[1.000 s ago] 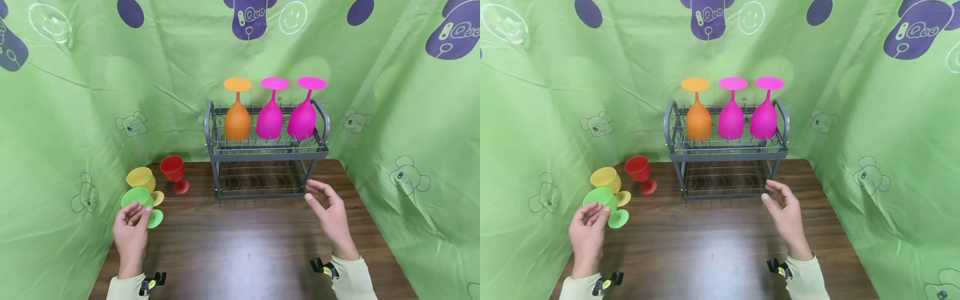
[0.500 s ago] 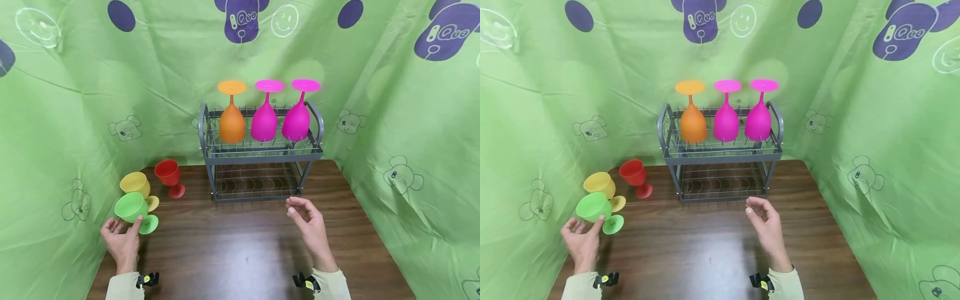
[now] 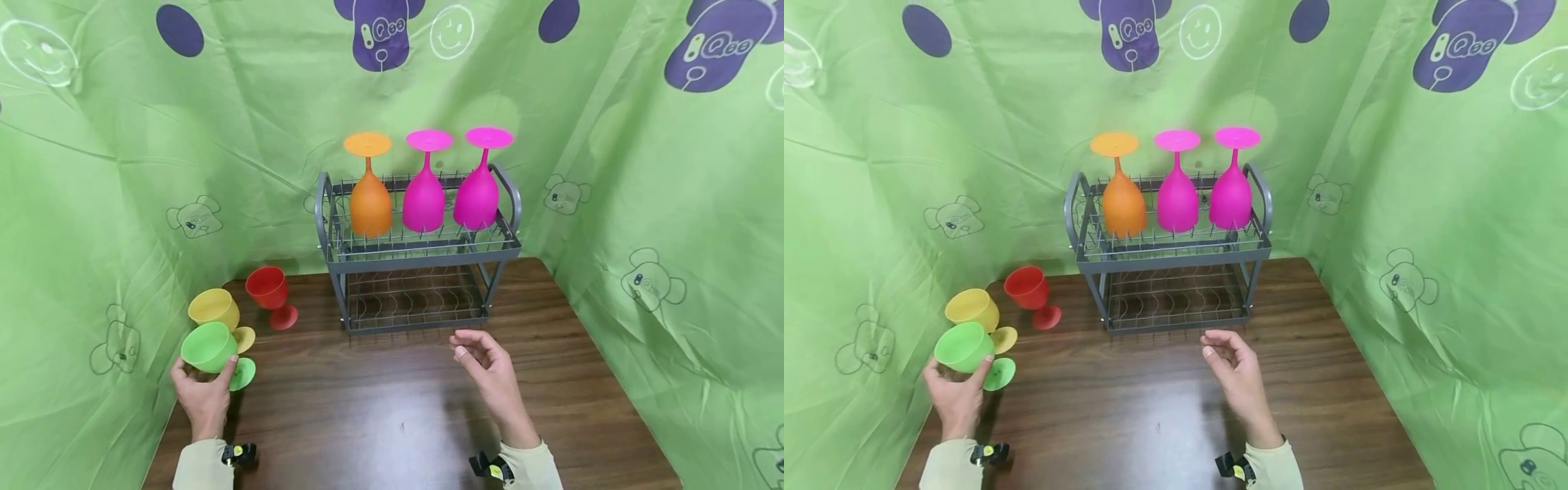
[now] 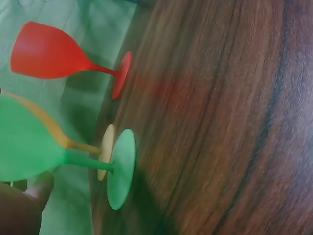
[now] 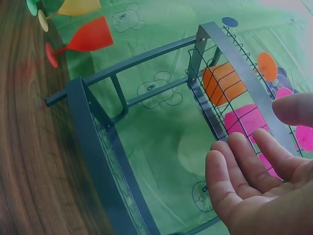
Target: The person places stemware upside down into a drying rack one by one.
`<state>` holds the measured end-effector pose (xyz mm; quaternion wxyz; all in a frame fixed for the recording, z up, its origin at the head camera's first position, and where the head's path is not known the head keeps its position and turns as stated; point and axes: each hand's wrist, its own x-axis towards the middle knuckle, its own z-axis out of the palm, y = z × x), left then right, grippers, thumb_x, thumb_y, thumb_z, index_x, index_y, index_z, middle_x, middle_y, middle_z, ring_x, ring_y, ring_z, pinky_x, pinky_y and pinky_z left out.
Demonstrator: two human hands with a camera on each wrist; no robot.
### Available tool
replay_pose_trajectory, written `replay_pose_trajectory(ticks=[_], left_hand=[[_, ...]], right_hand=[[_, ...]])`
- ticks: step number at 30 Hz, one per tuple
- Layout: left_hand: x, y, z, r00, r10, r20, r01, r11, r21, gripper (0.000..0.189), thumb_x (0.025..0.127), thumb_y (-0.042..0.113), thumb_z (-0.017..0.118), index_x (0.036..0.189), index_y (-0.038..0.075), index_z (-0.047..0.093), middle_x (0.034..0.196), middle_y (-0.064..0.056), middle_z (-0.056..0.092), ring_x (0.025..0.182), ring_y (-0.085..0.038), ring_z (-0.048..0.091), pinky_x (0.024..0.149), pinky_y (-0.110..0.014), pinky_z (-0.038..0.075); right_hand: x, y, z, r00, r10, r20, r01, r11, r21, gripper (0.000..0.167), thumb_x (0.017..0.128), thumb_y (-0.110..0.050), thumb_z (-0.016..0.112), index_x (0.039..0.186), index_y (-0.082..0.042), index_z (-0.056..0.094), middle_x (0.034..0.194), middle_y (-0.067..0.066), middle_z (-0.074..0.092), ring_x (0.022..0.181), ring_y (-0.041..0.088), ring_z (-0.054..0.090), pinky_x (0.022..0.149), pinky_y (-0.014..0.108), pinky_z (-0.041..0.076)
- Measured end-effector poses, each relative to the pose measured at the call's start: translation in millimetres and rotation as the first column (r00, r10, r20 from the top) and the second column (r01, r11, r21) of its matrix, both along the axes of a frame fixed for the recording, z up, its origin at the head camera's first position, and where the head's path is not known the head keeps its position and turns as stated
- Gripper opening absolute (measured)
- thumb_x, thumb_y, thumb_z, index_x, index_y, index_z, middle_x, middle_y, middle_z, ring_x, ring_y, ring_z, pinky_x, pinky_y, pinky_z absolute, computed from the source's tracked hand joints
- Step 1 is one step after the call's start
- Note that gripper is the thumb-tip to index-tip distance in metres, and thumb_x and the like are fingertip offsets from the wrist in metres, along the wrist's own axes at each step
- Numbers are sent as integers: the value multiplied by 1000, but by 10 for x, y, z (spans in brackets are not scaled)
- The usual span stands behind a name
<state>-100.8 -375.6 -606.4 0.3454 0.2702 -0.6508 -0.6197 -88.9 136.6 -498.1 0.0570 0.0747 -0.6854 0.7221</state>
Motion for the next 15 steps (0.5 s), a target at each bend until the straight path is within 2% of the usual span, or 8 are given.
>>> replay_pose_trajectory(ticks=[6,12,15], left_hand=[[29,3,-46,998,-3,-63,7,998,55,92,73,-3,94,149,16,46,129,3,59,112,-9,60,89,-11,52],[24,6,-29,998,-12,-64,15,998,58,88,73,-3,94,147,14,51,126,3,62,110,-9,62,87,-10,53],[37,10,6,997,-7,-73,13,997,75,86,72,-4,94,146,14,53,125,2,63,109,-10,63,86,-10,54]], right_hand=[[24,-23,-27,1000,18,13,-18,1000,14,31,103,-1,65,128,15,58,118,12,73,107,10,74,93,26,63],[19,-26,-21,1000,21,7,-21,1000,12,31,102,-1,65,128,14,59,119,15,72,107,10,73,93,27,63],[6,-30,-5,999,32,2,-32,999,7,31,102,0,65,129,14,58,121,22,70,108,10,73,94,28,63]])
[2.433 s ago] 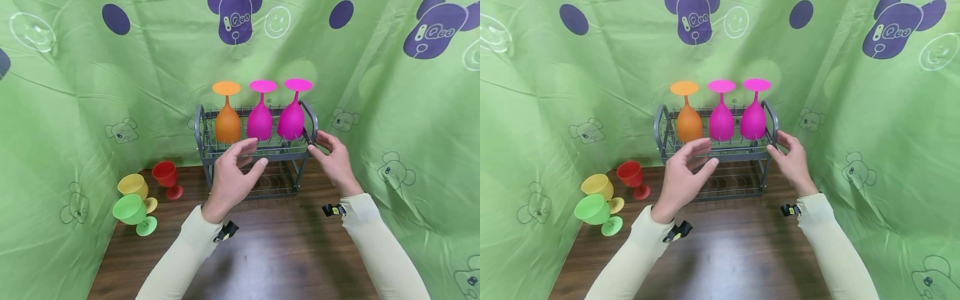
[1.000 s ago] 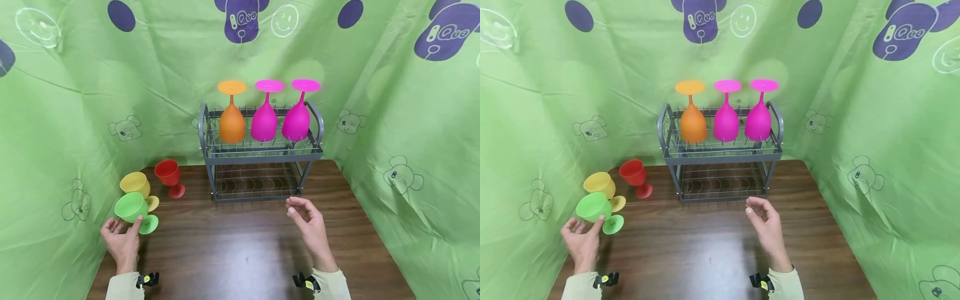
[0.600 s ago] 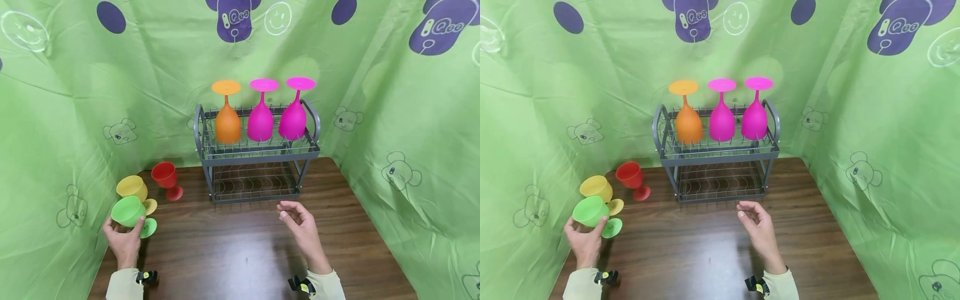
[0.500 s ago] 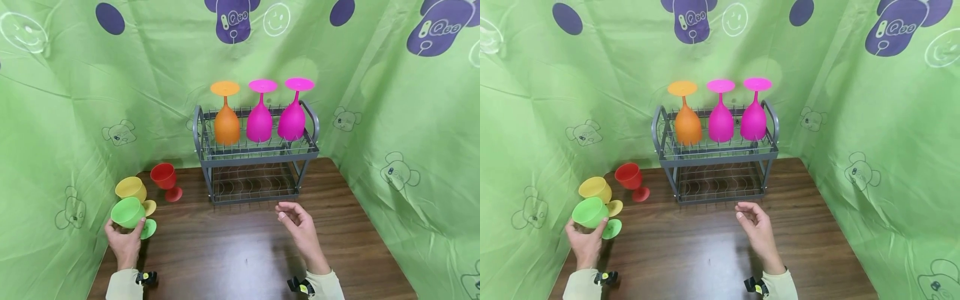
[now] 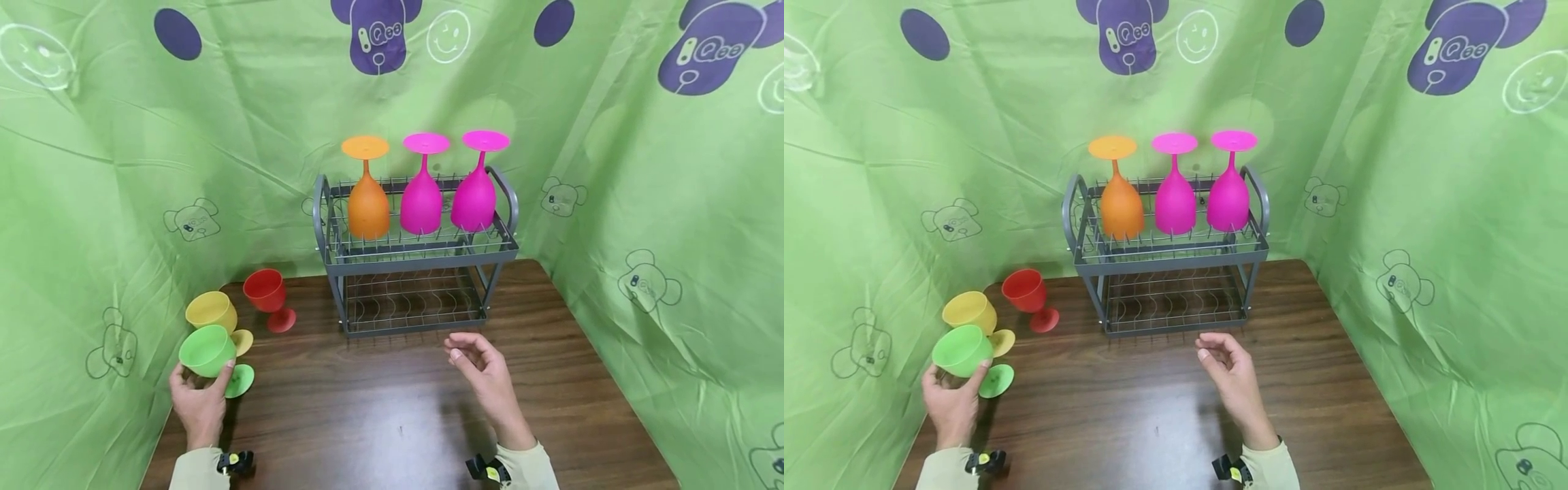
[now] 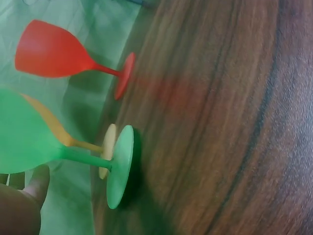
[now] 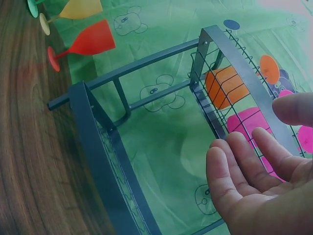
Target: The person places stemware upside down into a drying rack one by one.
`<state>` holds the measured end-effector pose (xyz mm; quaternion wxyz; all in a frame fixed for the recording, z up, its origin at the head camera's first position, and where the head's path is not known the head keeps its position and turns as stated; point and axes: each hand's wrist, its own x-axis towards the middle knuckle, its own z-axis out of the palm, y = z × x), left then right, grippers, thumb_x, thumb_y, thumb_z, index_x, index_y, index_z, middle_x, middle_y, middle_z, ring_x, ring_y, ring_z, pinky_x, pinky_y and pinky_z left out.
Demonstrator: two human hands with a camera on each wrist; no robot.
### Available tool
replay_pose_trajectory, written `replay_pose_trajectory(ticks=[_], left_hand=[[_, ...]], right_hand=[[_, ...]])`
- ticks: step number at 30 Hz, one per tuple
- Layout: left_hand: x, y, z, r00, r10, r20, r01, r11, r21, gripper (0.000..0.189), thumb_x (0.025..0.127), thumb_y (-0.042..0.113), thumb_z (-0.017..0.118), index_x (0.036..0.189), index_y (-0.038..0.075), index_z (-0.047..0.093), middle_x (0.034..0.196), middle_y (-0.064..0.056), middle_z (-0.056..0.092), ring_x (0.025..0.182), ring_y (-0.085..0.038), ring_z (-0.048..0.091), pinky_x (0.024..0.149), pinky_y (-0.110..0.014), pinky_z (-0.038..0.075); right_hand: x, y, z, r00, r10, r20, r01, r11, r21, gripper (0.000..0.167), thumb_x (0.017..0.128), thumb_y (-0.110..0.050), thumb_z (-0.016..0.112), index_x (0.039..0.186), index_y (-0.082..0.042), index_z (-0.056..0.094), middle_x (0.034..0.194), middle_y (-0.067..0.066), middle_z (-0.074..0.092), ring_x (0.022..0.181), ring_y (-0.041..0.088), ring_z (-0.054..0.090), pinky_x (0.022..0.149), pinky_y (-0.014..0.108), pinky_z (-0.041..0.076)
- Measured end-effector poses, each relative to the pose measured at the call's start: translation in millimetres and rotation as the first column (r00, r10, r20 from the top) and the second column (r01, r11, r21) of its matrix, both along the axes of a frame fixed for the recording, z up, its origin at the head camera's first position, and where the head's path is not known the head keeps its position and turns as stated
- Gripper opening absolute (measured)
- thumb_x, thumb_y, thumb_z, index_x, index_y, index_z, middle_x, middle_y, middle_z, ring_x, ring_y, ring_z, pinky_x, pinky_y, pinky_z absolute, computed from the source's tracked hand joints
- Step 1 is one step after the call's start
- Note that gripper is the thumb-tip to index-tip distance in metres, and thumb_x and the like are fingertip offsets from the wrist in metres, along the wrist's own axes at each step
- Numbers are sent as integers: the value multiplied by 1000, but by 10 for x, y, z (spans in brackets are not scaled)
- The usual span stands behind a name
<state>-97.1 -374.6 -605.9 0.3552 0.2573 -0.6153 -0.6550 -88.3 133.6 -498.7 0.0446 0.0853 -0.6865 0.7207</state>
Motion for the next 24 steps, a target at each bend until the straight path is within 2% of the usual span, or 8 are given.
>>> replay_pose_trajectory(ticks=[4,8,11,16,19,21,24], left_hand=[[30,23,75,1000,-8,-2,8,1000,-9,85,72,-4,95,145,14,54,126,1,62,110,-10,63,87,-9,55],[51,74,197,999,-35,10,35,998,-47,86,72,-1,95,146,15,55,129,2,61,113,-10,62,89,-8,54],[84,149,328,998,-56,18,57,995,-87,85,73,-2,95,146,14,56,128,2,61,110,-8,63,87,-7,55],[187,331,590,994,-105,26,108,981,-161,82,73,-6,93,146,13,59,120,3,66,97,-6,68,79,-8,57],[253,456,743,988,-128,90,147,957,-251,84,74,-2,94,149,16,59,121,9,61,97,-1,67,81,-5,54],[300,544,840,978,-137,154,181,931,-318,87,74,2,96,151,20,59,123,12,57,100,2,65,84,-2,52],[369,693,967,966,-172,194,238,884,-401,90,72,3,97,151,23,59,126,15,54,103,4,64,84,-2,52]], right_hand=[[-11,6,12,1000,4,-2,-4,1000,-3,30,102,0,66,128,13,59,122,28,68,108,10,73,94,27,63],[-18,36,28,1000,7,-9,-7,1000,10,29,101,0,66,127,13,60,120,18,71,109,11,73,94,27,63],[-17,68,59,1000,7,-22,-6,999,44,29,100,0,67,128,10,62,121,16,72,110,13,73,94,25,62],[-3,120,140,999,36,-39,-32,993,113,32,99,-1,70,131,4,65,129,14,71,116,11,70,96,21,60],[11,130,185,996,70,-55,-62,988,144,37,98,-1,72,134,2,64,133,9,70,120,9,69,100,26,60],[18,114,210,992,96,-77,-82,983,161,41,96,0,73,136,2,63,137,11,68,123,9,68,103,29,59],[32,56,242,984,140,-114,-116,974,195,45,95,0,75,138,1,62,141,15,66,126,9,66,107,35,58]])
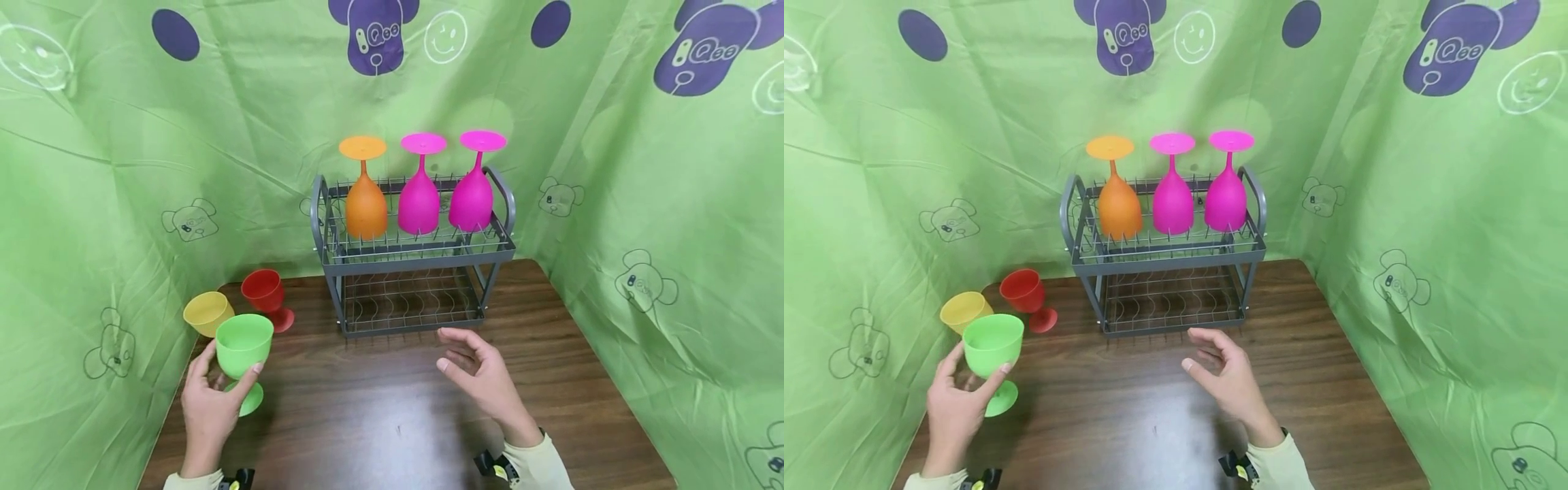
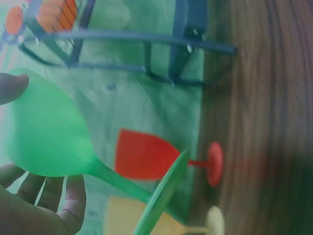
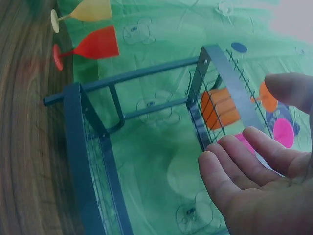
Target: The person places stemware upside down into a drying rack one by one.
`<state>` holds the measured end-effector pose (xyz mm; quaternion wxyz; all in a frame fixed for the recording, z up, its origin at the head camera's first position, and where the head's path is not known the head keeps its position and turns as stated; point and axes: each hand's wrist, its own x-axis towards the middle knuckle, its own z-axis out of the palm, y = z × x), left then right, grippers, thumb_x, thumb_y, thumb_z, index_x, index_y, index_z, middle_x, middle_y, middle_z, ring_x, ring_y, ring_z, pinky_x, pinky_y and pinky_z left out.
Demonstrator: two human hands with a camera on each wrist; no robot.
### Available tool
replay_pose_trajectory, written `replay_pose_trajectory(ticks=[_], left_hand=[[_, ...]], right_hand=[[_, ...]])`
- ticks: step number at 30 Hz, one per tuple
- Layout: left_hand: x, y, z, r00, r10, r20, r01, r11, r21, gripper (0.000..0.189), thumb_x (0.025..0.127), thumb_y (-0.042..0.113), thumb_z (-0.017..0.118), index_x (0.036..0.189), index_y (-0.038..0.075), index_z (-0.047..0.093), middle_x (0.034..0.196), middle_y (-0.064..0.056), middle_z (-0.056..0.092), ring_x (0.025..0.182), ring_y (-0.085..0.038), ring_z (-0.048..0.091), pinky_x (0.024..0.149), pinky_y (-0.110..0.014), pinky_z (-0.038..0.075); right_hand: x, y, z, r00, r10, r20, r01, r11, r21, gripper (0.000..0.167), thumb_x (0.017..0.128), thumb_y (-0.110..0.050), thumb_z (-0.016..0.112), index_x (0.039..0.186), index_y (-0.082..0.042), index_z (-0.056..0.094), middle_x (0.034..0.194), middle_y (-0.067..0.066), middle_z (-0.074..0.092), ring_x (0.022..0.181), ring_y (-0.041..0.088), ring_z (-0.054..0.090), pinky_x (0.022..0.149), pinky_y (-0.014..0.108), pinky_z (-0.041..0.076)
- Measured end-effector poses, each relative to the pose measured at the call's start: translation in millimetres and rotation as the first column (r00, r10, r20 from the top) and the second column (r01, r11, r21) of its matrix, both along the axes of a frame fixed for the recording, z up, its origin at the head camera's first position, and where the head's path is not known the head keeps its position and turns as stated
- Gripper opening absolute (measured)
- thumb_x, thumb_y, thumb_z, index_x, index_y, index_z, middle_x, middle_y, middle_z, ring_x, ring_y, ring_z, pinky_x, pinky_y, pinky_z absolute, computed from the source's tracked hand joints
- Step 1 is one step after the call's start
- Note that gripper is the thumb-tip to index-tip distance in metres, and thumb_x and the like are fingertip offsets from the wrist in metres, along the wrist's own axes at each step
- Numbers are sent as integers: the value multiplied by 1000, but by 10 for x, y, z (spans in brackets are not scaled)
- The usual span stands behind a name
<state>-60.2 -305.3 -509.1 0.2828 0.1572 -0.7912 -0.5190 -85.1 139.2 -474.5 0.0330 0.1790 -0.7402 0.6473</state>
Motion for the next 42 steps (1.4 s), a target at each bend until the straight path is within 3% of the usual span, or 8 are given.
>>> replay_pose_trajectory(ticks=[6,11,17,21,28,34,42], left_hand=[[113,323,217,989,-146,-26,141,978,-154,93,67,5,100,149,24,62,134,12,59,111,0,59,82,-4,51],[142,508,326,963,-267,34,267,933,-240,94,66,15,102,149,28,62,138,5,63,118,-1,55,90,-12,49],[148,652,429,903,-412,121,427,829,-361,92,66,25,103,148,20,62,134,5,63,105,-7,62,80,-22,61],[189,767,467,858,-490,158,506,749,-428,90,66,27,102,146,16,62,132,5,64,109,-12,63,82,-27,62],[266,1002,518,797,-555,238,596,660,-457,93,64,29,102,148,25,62,132,14,62,112,-8,62,88,-31,58],[312,1140,554,733,-601,318,672,570,-473,89,66,32,99,146,20,63,130,17,60,110,-4,59,87,-29,57],[337,1219,603,721,-594,356,679,504,-533,86,66,36,97,144,21,64,128,17,60,111,-5,58,80,-26,56]], right_hand=[[38,-184,26,996,68,-50,-66,997,45,50,93,-3,79,140,-2,62,143,13,65,131,21,64,109,38,57],[54,-318,49,991,113,-65,-108,991,82,54,93,-9,81,143,-9,62,146,9,62,135,32,61,110,42,56],[81,-405,68,987,137,-86,-126,984,129,60,91,-15,84,146,-15,60,149,3,60,138,27,58,111,40,56],[128,-459,53,985,157,-69,-146,979,139,63,89,-16,86,146,-21,59,149,-1,60,139,21,58,112,39,55],[190,-582,7,968,244,-60,-232,959,160,71,88,-20,87,151,-21,55,151,1,57,142,21,54,112,47,55],[247,-643,-48,947,322,6,-317,929,194,79,86,-28,89,155,-18,50,152,0,55,140,26,55,112,46,56],[275,-668,-103,940,339,29,-339,927,162,84,86,-26,89,157,-23,44,148,4,56,130,28,63,106,38,60]])
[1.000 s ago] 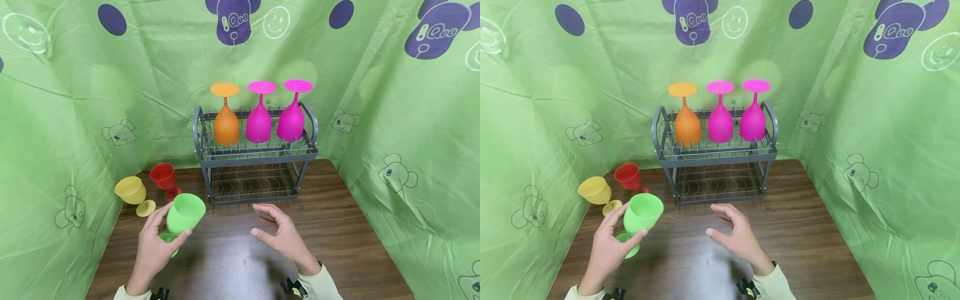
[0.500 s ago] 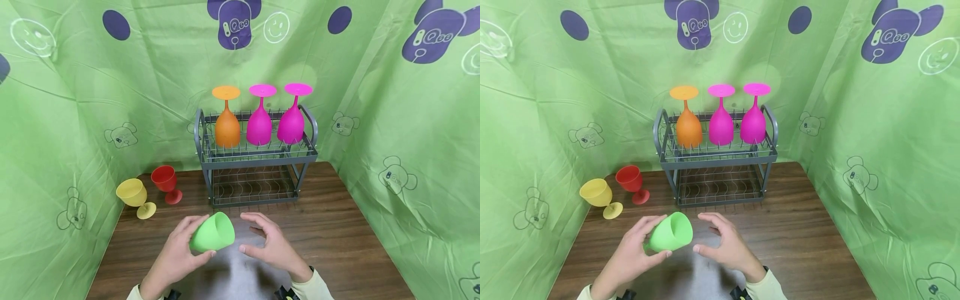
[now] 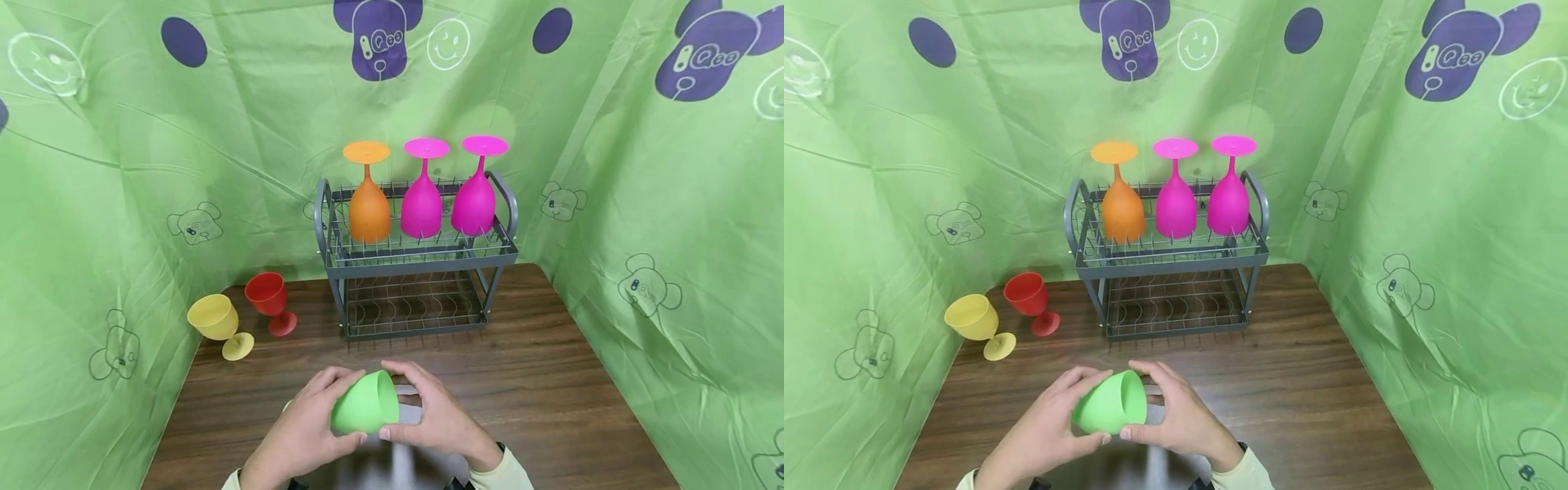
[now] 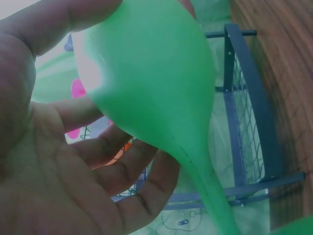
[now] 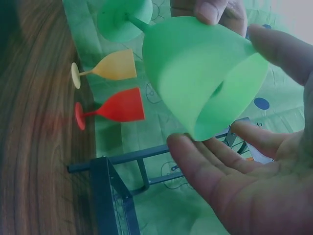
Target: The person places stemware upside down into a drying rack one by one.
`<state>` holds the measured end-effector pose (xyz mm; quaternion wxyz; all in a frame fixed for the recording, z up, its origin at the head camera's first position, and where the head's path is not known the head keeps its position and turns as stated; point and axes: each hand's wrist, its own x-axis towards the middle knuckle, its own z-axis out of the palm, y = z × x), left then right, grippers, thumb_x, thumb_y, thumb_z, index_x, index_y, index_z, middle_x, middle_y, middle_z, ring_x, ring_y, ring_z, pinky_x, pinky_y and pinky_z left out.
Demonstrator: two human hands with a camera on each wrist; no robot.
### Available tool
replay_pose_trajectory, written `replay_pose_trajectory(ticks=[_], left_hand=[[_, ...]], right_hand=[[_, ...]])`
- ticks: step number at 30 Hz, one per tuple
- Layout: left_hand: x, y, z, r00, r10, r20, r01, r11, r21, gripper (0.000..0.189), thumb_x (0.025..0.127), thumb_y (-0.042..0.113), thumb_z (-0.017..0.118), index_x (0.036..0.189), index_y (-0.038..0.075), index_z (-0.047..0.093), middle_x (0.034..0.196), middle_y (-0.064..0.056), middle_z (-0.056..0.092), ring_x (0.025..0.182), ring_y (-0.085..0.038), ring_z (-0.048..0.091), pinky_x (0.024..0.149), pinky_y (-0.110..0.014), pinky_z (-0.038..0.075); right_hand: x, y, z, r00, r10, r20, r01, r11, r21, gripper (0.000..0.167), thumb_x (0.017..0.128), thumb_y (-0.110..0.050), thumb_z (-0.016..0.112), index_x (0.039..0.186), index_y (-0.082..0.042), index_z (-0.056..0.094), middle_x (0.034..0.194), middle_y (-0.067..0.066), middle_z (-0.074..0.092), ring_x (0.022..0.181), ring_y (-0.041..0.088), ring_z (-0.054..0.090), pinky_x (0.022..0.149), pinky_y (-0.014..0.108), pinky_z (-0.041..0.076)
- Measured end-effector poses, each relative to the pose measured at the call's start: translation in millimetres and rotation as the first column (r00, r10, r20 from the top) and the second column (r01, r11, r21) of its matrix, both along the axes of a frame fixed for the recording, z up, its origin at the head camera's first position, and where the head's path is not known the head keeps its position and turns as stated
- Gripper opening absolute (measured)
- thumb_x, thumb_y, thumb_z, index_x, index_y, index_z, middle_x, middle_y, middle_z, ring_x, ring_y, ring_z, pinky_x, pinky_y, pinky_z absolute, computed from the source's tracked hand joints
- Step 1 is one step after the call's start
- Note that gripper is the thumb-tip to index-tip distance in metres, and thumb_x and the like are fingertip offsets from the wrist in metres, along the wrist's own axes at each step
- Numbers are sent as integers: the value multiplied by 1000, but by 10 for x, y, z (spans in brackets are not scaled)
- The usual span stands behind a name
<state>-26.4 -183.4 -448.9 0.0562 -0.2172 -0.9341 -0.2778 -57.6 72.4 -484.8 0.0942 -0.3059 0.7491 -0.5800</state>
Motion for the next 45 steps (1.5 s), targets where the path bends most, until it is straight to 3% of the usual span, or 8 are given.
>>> replay_pose_trajectory(ticks=[6,11,19,26,32,36,40,45], left_hand=[[24,20,21,1000,-10,24,11,999,-39,85,67,36,97,143,20,65,130,14,61,114,-7,57,81,-26,55],[30,22,7,999,1,45,1,999,-53,86,69,37,96,147,20,63,133,13,61,116,-6,57,83,-26,55],[45,35,22,999,31,15,-30,999,-41,96,70,33,97,155,21,53,137,10,61,124,-10,57,92,-34,59],[69,35,13,995,94,17,-95,995,14,102,71,31,99,159,28,48,143,9,59,131,-11,54,101,-42,59],[78,9,4,992,124,-10,-122,982,145,98,74,31,98,157,35,47,146,12,57,132,-10,57,102,-45,59],[98,-11,-5,989,141,-46,-126,964,235,89,78,29,96,154,36,51,147,13,58,132,-13,60,104,-48,58],[123,-18,-16,986,158,-58,-128,929,348,74,82,25,93,147,31,58,142,12,62,126,-10,64,102,-35,59],[132,14,-76,994,108,-17,-80,822,564,59,86,8,88,140,14,64,133,-2,67,121,-8,66,99,-25,60]], right_hand=[[13,-26,-4,1000,2,-25,-2,1000,-6,75,87,-29,89,152,-22,51,140,2,60,126,28,64,102,39,62],[30,-37,-1,1000,-16,7,16,1000,-18,73,86,-29,89,149,-25,54,139,-1,61,127,28,63,103,38,61],[17,-31,-23,998,-67,10,68,997,-41,72,85,-26,91,148,-24,55,140,3,61,126,29,64,102,37,61],[-10,-8,-56,995,-95,26,97,991,-94,72,84,-23,91,147,-21,56,138,6,61,126,30,63,101,40,62],[-46,23,-64,988,-143,55,149,980,-131,73,84,-17,91,148,-21,56,142,9,58,130,27,60,100,38,62],[-80,56,-55,982,-167,83,178,971,-159,73,85,-12,89,148,-18,54,146,13,56,131,21,61,100,37,61],[-121,99,-40,977,-187,104,204,960,-189,71,86,-9,87,149,-14,53,149,19,54,131,20,61,101,38,61],[-155,129,-18,966,-196,166,233,942,-241,69,89,-5,82,150,-12,51,151,20,51,133,28,59,102,38,61]])
